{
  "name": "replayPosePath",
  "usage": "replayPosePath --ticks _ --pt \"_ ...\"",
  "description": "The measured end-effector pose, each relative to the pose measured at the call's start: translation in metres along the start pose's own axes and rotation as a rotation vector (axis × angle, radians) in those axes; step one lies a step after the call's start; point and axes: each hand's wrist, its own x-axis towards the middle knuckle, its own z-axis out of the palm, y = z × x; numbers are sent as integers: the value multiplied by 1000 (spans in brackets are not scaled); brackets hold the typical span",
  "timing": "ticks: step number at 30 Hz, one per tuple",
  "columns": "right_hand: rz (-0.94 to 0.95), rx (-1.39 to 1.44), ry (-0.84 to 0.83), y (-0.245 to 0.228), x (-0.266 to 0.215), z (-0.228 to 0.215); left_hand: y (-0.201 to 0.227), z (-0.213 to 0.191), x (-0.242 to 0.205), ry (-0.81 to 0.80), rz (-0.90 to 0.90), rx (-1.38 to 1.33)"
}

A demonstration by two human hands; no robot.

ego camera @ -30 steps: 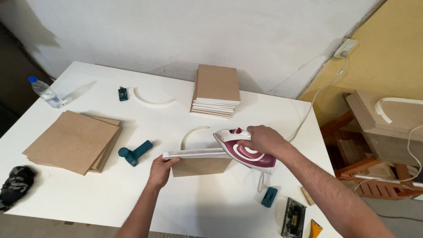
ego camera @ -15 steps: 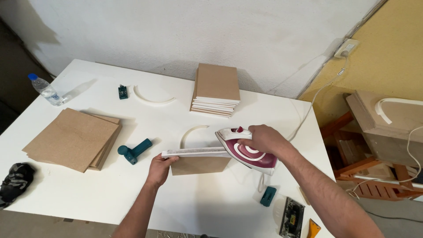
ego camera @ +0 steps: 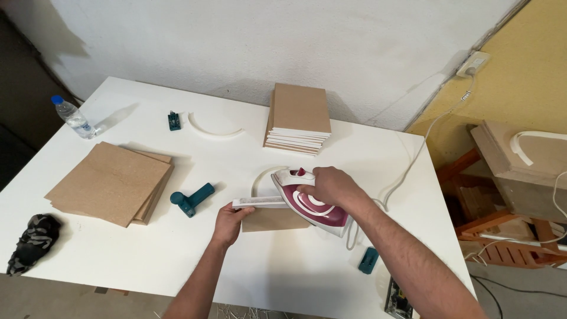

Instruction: The person irons a white strip onto a brown board using a household iron. They then use a small wooden block to press the strip and a blue clamp to secure it. Finally, they use a metal hand plane and a scraper to smooth and trim the edges of the board.

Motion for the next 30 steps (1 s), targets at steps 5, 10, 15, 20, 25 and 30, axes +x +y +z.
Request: replayPosePath --ticks 5,10,15,20,25,30 --pt "-37 13 4 -26 7 6 9 3 -1 -1 -52 12" --pt "-63 17 2 -51 12 11 26 12 -9 -2 -77 -8" --pt "-68 26 3 -73 19 16 25 12 -5 -7 -92 1" --pt "-83 19 0 -89 20 17 17 8 -1 -16 -107 -2" --pt "-100 34 13 -103 17 18 0 3 7 -22 -91 -11" --pt "-133 53 22 -117 18 20 -14 -1 14 -11 -73 -9"
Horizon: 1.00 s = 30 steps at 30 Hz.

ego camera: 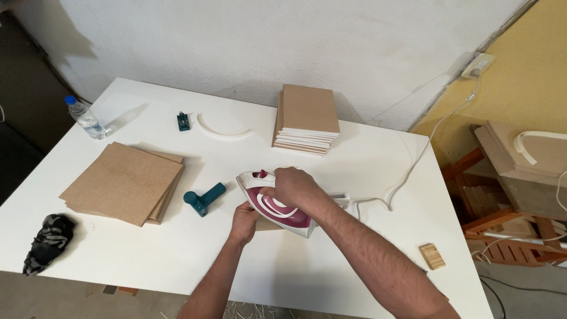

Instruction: The person irons a white strip onto a brown board using a household iron. They then use a small wooden block to press the strip and a blue clamp to secure it. Finally, they use a metal hand plane and a scraper to smooth and trim the edges of the board.

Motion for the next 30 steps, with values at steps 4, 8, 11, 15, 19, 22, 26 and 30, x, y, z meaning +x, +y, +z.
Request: replayPosePath --ticks 4,8,11,15,19,22,26,30 --pt "-15 3 -7 -9 1 1 2 1 -1 -10 16 3" --pt "-30 2 3 -11 1 0 19 9 -15 11 17 11" --pt "-40 -3 3 -11 1 0 19 9 -13 9 16 23" --pt "-50 -12 14 -8 6 3 23 9 -14 5 7 32" --pt "-53 -18 0 -8 5 1 13 4 -6 9 1 50" --pt "-78 -23 15 -7 5 1 10 1 -5 1 -8 59" --pt "-100 -70 -2 -2 6 -2 5 -4 2 -17 -11 80" --pt "-142 -118 -9 11 7 -4 -5 -9 9 -22 -7 59"
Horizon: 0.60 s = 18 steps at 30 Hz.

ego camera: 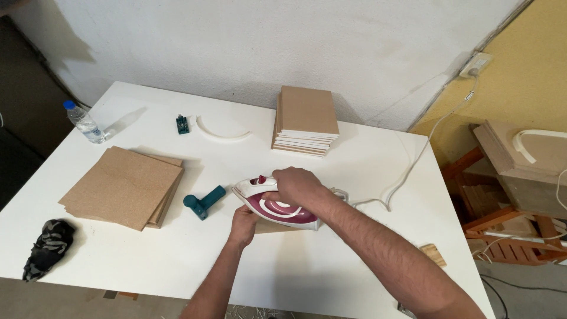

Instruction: The person irons a white strip onto a brown board using a household iron. They then use a small wooden block to press the strip and a blue clamp to secure it. Finally, they use a metal hand plane and a scraper to smooth and trim the edges of the board.

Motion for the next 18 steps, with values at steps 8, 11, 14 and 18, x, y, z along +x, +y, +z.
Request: replayPosePath --ticks 8,11,14,18 --pt "52 -28 6 49 -3 7 24 8 -19 5 -22 -30" --pt "78 -41 7 69 -13 2 30 11 -23 16 -4 -25" --pt "113 -41 2 87 -28 -5 18 5 -18 18 15 -33" --pt "158 -35 7 117 -44 -6 7 1 -14 35 51 -42"
